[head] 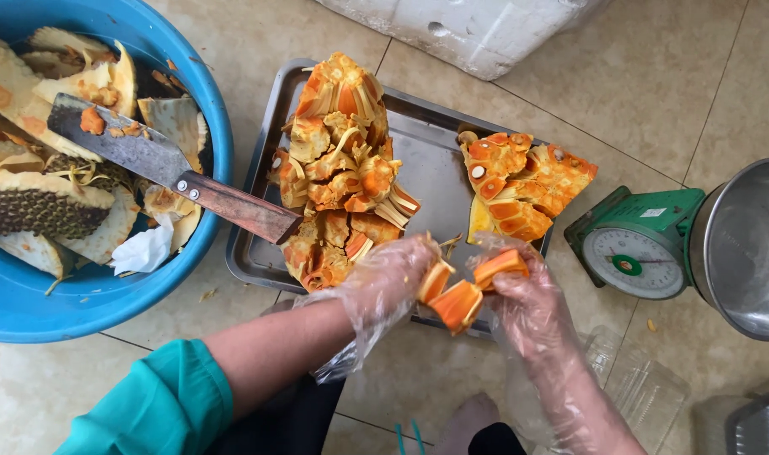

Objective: Processing jackfruit by cutting and separating bulbs from the rind using a knife.

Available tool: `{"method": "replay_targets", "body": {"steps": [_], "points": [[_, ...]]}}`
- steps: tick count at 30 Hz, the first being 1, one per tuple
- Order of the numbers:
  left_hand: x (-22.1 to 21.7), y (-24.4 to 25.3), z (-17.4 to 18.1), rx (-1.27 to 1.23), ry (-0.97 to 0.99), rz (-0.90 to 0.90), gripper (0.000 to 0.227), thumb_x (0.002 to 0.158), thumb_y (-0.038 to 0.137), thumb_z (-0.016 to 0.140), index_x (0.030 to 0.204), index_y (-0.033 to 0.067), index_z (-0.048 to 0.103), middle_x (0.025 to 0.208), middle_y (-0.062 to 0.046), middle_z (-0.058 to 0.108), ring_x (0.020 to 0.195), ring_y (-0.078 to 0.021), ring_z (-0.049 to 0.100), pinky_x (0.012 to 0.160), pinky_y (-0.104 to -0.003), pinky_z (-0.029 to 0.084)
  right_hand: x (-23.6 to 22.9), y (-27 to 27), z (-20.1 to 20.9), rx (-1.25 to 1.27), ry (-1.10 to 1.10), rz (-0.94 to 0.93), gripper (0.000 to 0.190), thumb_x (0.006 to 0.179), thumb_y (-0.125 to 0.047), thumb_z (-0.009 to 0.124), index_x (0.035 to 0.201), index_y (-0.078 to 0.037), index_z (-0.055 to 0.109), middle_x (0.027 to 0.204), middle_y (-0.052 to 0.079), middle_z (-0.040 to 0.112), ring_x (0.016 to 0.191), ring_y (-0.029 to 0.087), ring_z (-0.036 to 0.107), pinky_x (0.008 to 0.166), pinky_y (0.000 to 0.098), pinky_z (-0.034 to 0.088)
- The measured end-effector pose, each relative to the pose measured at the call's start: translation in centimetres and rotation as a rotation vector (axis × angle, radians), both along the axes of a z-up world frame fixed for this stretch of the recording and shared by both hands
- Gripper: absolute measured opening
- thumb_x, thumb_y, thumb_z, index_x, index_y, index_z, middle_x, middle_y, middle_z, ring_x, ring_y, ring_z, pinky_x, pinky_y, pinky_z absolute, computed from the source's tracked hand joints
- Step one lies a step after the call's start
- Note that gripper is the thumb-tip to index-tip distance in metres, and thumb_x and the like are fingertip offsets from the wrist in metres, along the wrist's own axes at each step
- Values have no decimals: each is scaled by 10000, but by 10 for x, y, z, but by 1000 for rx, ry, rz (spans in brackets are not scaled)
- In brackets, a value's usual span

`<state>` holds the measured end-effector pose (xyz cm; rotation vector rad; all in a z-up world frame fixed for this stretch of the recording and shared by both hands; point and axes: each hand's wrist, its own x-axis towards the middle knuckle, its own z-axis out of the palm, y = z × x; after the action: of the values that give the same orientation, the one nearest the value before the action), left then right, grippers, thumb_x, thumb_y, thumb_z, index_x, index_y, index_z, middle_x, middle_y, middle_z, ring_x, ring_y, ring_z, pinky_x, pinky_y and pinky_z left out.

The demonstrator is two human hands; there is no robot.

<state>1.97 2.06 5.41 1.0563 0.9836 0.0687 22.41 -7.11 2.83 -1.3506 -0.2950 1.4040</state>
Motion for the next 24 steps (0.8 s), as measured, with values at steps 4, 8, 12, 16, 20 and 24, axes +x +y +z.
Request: {"method": "replay_targets", "body": {"steps": [4,8,12,16,20,24], "points": [[12,3,-19,-150,-39,114,501,920,423,617,1339,147,618,1266,-219,680,1182,-374,661,983,-519,559,23,-6,-39,6,92,-65,433,778,38,692,1192,-78,643,1033,239,740,871,339,771,701,430,701],[18,-7,-40,-377,-94,272,601,861,396,751,1355,82,613,1221,-271,678,1088,-396,699,904,-546,602,27,-5,-53,26,115,-129,446,792,96,666,1202,-79,658,1043,216,737,867,347,760,685,456,689],[26,-7,-49,-445,-302,177,564,814,232,793,1299,46,574,1107,-209,703,1020,-327,704,859,-519,614,35,2,-72,34,132,-154,405,811,106,691,1176,-71,674,996,160,721,844,321,754,648,440,683],[36,-8,-79,-267,-289,197,360,804,124,731,1140,30,638,917,-114,717,763,-225,716,575,-333,601,49,7,-87,-21,153,-252,392,862,70,679,1178,-162,655,1041,99,735,841,300,745,720,471,682],[61,-8,-77,52,68,84,411,686,155,806,1071,26,744,861,-154,753,838,-310,757,645,-412,586,62,12,-82,-12,132,-234,306,891,-9,699,1116,-217,693,1103,156,770,829,337,768,622,368,648],[66,-1,-103,320,303,-203,832,726,388,753,1506,306,475,1234,14,764,1212,-226,702,954,-436,614,68,16,-69,-68,131,-194,200,946,-79,683,1061,-243,672,1037,190,779,732,410,765,491,397,640]]}}
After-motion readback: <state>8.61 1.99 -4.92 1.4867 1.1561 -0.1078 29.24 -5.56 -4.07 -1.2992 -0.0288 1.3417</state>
